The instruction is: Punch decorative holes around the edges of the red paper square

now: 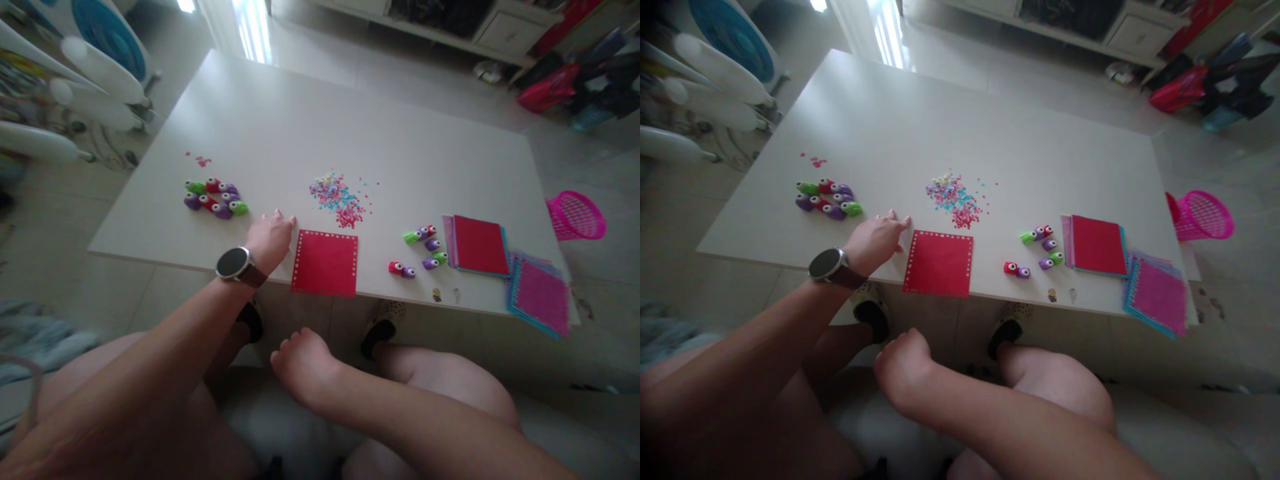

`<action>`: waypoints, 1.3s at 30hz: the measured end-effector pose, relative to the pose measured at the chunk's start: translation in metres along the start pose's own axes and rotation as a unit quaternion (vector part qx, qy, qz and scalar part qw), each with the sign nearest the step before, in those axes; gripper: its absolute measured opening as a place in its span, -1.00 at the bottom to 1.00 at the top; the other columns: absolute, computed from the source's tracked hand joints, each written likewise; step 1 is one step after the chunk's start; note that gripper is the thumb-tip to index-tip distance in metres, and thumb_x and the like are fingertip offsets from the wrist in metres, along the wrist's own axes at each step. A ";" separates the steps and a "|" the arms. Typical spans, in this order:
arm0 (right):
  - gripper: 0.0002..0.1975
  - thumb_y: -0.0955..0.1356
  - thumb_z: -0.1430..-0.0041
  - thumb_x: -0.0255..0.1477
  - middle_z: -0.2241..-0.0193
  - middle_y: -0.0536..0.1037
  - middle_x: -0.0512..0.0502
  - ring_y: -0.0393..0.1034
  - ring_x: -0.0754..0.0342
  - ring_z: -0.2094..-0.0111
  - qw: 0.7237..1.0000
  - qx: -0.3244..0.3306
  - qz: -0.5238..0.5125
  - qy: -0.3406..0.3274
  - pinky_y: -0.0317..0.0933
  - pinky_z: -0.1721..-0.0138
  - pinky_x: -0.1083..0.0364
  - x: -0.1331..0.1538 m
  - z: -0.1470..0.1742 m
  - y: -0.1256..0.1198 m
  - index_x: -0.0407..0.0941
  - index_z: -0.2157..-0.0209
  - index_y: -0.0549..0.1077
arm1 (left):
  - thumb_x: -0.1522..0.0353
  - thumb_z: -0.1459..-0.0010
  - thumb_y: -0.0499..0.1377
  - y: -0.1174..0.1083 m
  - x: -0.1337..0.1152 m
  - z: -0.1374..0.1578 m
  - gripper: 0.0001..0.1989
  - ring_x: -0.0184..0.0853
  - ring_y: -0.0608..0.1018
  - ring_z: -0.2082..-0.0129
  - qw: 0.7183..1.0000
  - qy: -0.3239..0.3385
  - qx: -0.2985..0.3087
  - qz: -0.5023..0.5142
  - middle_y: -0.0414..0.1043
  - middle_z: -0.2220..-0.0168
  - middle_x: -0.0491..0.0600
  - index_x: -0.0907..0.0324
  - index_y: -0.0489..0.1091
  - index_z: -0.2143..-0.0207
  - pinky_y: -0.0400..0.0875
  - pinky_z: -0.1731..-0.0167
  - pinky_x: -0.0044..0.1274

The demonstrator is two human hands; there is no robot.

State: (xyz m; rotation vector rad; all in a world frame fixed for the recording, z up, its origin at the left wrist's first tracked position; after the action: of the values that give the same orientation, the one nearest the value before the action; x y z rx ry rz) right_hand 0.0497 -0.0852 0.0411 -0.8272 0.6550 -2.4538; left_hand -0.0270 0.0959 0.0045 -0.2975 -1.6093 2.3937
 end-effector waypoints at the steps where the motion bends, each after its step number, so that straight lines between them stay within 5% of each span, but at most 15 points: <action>1: -0.78 0.37 -0.41 -0.62 0.03 0.68 -0.32 0.61 -0.17 -0.05 1.000 0.001 0.000 0.000 0.51 -0.02 -0.07 0.000 0.001 -0.001 -0.26 0.01 0.64 | 0.45 -0.43 0.00 -0.001 -0.001 0.001 -0.53 -0.12 0.65 0.05 1.000 -0.001 0.003 0.000 0.50 -0.14 0.27 0.22 0.39 -0.32 0.52 -0.04 -0.35; 35: -0.81 0.39 -0.38 -0.61 0.08 0.70 -0.31 0.64 -0.20 0.01 1.000 -0.017 0.007 -0.011 0.54 0.00 -0.10 0.001 -0.004 0.000 -0.25 0.06 0.66 | 0.49 -0.40 -0.02 -0.009 -0.007 0.007 -0.48 -0.07 0.66 0.01 1.000 0.001 0.006 -0.015 0.49 -0.18 0.32 0.24 0.36 -0.35 0.52 -0.01 -0.35; 39: -0.80 0.39 -0.40 -0.60 0.07 0.69 -0.32 0.64 -0.19 0.00 1.000 -0.015 0.008 -0.008 0.54 -0.02 -0.10 0.002 0.000 -0.003 -0.26 0.05 0.66 | 0.50 -0.40 -0.05 -0.013 -0.009 0.005 -0.54 -0.09 0.65 0.04 1.000 -0.001 0.006 -0.016 0.56 -0.06 0.29 0.30 0.45 -0.23 0.50 0.04 -0.39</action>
State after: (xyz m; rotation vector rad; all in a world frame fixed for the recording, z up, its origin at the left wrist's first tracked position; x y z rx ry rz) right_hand 0.0476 -0.0840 0.0437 -0.8483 0.6917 -2.4273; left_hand -0.0186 0.0928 0.0185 -0.2648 -1.5868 2.3797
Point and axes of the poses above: each hand's wrist, its own z-axis away from the middle knuckle, its own y-axis out of the palm, x = y × z, the point moved 3 cm from there along -z, towards the middle knuckle
